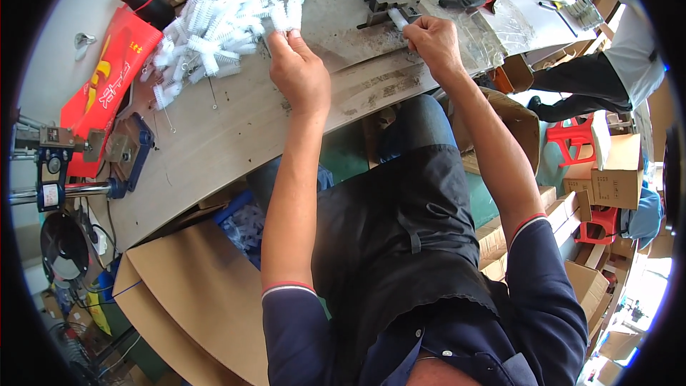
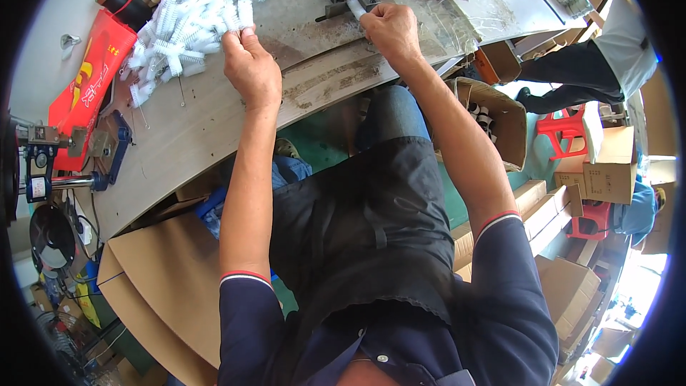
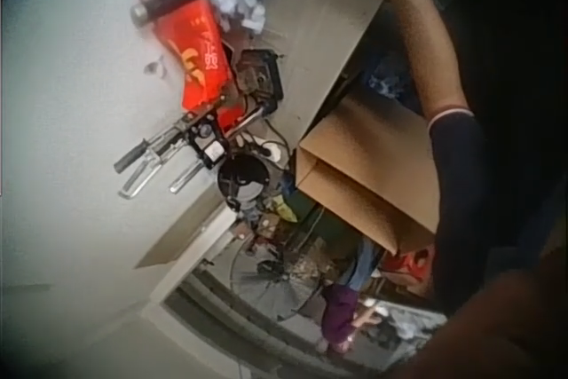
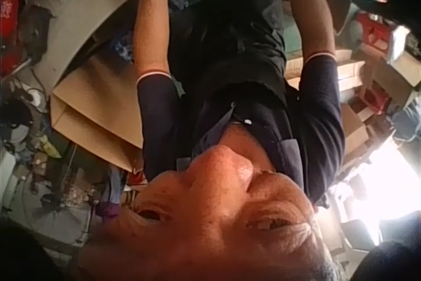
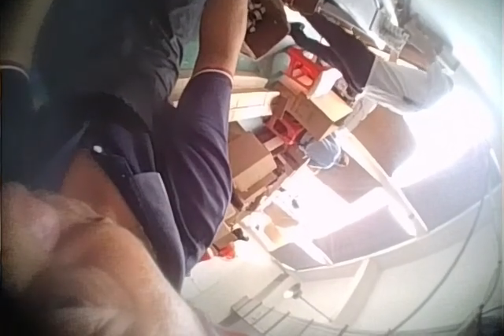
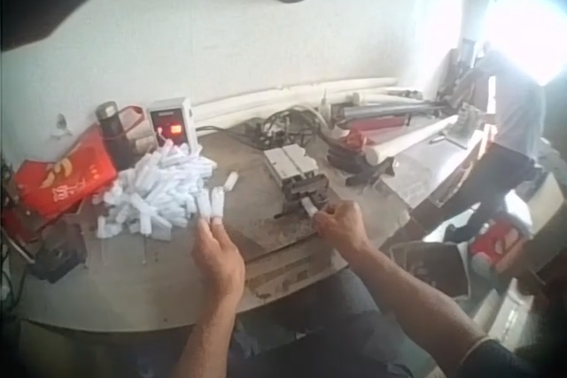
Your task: Assembling plastic pump/sprayer components using a specialized workbench machine.
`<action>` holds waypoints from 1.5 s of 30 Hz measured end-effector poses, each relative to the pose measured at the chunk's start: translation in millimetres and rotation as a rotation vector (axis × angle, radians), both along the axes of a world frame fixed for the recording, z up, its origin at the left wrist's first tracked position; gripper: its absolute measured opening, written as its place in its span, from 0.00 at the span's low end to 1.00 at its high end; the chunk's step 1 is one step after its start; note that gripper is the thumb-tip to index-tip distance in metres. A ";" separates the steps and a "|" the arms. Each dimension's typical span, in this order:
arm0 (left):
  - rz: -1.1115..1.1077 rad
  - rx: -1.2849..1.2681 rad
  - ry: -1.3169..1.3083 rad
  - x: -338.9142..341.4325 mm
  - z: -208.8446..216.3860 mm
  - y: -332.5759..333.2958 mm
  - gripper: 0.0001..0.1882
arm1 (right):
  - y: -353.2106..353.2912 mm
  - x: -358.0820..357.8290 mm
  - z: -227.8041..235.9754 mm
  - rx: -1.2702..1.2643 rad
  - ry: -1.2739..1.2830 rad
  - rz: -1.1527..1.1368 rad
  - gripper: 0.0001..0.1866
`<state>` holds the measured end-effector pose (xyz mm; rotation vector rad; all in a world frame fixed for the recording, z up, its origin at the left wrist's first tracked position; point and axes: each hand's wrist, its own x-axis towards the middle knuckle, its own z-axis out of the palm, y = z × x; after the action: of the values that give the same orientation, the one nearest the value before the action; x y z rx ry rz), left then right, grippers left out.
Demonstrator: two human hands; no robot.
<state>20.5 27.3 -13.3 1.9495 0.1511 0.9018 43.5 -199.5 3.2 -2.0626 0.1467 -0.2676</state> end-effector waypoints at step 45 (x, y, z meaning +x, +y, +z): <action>-0.151 0.402 0.102 6.7 14.0 -4.4 0.07 | -6.6 -14.2 -10.6 0.418 -0.200 -0.051 0.13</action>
<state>27.2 22.9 0.7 2.3446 -0.1280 0.7760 29.4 -206.1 -7.3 -1.6099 0.1210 -0.4344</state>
